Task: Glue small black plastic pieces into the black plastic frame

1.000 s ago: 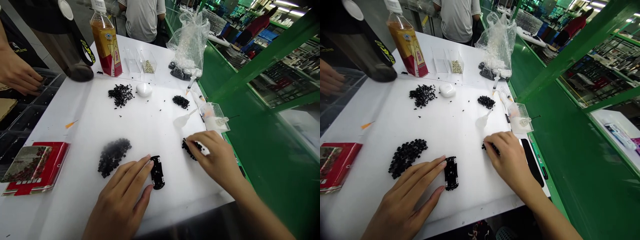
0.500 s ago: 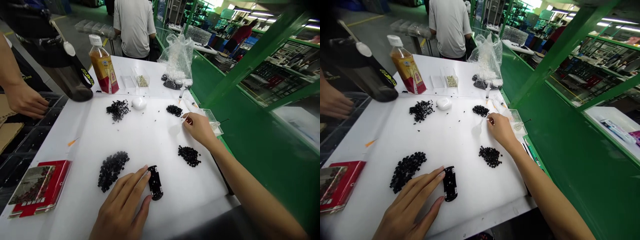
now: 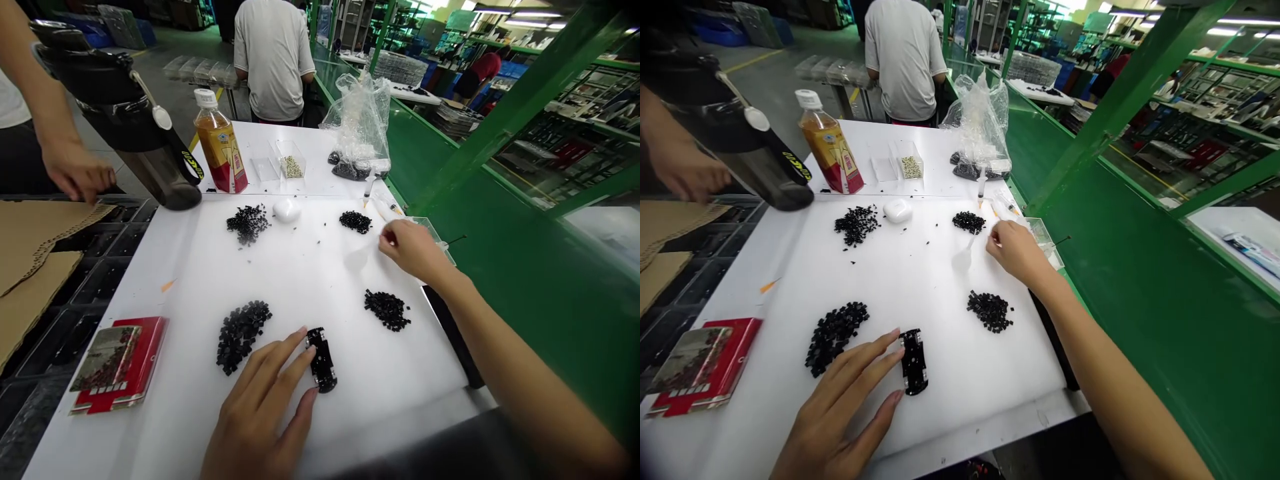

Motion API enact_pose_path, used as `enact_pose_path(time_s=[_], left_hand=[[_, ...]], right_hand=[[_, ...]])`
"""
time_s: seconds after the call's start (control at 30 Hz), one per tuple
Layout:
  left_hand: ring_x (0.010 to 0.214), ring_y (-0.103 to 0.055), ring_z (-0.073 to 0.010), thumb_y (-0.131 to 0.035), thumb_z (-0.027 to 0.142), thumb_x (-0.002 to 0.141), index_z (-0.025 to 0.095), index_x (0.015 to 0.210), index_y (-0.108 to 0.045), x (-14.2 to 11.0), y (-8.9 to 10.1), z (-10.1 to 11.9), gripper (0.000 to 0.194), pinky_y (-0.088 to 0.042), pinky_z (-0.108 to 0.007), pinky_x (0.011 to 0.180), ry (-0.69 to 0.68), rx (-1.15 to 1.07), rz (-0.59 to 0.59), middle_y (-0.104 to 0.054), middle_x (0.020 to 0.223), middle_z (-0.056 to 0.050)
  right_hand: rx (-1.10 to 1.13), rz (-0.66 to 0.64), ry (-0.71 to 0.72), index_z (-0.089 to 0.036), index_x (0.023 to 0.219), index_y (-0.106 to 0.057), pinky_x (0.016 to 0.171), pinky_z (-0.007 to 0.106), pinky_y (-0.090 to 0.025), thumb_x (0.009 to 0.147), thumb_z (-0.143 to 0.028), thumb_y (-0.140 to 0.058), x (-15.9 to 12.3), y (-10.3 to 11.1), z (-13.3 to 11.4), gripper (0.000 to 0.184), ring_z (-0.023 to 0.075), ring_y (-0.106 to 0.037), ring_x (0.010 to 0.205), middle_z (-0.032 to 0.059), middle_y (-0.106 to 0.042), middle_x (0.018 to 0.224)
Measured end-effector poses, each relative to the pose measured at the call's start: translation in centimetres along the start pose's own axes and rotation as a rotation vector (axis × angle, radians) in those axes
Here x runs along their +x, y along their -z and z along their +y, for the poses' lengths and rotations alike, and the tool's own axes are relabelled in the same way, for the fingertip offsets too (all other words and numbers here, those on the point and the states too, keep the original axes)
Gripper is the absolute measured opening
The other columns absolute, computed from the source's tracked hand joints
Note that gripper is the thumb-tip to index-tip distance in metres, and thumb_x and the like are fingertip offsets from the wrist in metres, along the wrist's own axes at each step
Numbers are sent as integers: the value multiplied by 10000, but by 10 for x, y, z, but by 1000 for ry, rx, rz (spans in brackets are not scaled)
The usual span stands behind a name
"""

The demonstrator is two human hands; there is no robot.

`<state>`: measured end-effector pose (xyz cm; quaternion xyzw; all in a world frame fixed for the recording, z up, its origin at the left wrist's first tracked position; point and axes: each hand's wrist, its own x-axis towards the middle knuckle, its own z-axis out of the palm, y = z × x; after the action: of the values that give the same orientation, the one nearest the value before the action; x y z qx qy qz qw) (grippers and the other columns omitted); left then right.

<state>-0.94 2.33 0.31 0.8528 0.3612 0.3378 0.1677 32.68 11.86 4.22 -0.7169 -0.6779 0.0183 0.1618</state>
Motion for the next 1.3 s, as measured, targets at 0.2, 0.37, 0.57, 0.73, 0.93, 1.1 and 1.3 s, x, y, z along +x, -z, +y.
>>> enact_pose_path(time_s=[0.2,0.37,0.57,0.73,0.93,1.1,1.3], left_hand=[[901,-738,-189,-567,229,1017,291,1142,-736,0,15,27,219,-651,-296,827,447,-567,-19,-763,1036,-17],[761,-678,-134,-647,396,988,260,1080,-787,4,13,41,215,-580,-186,752,826,-1009,-207,-716,808,4],[707,-666,-134,-748,457,915,193,993,-807,-8,9,37,281,-556,-223,707,1031,-1378,-252,-730,811,-36],[652,-667,-133,-770,476,894,164,972,-796,-10,14,32,323,-525,-232,675,1070,-1376,-395,-725,717,-50],[667,-623,-129,-678,563,930,164,905,-749,0,19,37,406,-503,-223,668,1011,-1168,-422,-671,692,-18],[699,-597,-125,-510,499,1023,207,841,-679,8,19,44,383,-481,-205,624,832,-795,-409,-679,793,-1],[711,-660,-83,-500,270,1052,236,875,-688,12,20,39,260,-522,-164,664,536,-687,-315,-694,777,58]], right_hand=[[322,103,328,-224,1083,-625,856,258,-568,994,-229,-583,-145,14,-95,98,172,-685,1028,47,-691,1133],[368,66,432,-135,1269,-604,1139,254,-466,1027,-81,-503,-181,5,-133,267,157,-565,1276,90,-645,1271],[489,66,506,-93,1284,-622,1094,276,-515,1036,-60,-470,-175,4,-124,293,171,-595,1200,110,-666,1198],[684,-6,456,-156,1152,-646,795,185,-599,1010,-76,-560,-169,7,-126,184,123,-671,912,71,-675,1014],[396,271,607,-163,1061,-724,825,230,-631,1026,-127,-490,-165,8,-130,240,180,-722,895,63,-743,952],[181,337,718,-151,963,-737,837,285,-630,960,-43,-545,-162,5,-131,221,201,-714,863,62,-748,937],[248,188,693,-125,1145,-694,805,307,-617,1006,-94,-483,-172,8,-117,254,227,-705,941,112,-727,1054]])
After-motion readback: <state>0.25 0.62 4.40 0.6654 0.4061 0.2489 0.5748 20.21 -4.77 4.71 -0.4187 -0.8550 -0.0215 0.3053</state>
